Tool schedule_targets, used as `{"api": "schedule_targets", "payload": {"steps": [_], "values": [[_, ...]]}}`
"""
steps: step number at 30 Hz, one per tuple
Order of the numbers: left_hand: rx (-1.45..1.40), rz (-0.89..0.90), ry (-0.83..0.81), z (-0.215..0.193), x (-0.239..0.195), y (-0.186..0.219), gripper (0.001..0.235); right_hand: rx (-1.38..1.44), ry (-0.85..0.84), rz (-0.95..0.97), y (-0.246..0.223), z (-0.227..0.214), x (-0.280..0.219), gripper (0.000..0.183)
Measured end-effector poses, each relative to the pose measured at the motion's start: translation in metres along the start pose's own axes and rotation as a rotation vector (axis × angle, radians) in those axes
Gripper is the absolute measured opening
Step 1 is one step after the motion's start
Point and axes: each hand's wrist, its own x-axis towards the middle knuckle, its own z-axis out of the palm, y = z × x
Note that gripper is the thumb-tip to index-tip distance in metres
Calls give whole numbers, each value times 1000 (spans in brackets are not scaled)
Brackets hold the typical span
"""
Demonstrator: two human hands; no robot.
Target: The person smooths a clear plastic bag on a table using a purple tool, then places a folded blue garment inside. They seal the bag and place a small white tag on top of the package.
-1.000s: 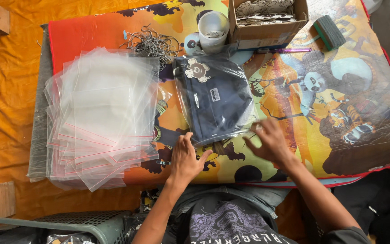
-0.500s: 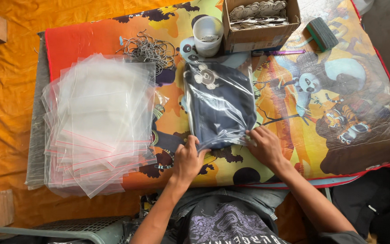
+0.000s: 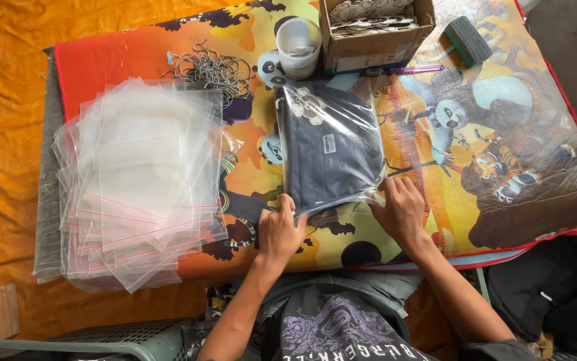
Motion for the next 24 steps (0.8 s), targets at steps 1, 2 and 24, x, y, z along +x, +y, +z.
{"api": "schedule_targets", "payload": {"steps": [1, 2, 24], "values": [[0, 0, -1, -1, 1, -3, 35, 0, -1, 1, -6, -5, 2, 35], [-26, 41, -5, -3, 2, -5, 35, 13, 4, 2, -13, -10, 4, 38], [-18, 440, -115, -55, 54, 55, 29, 108, -377, 166, -51, -49, 80, 79]]}}
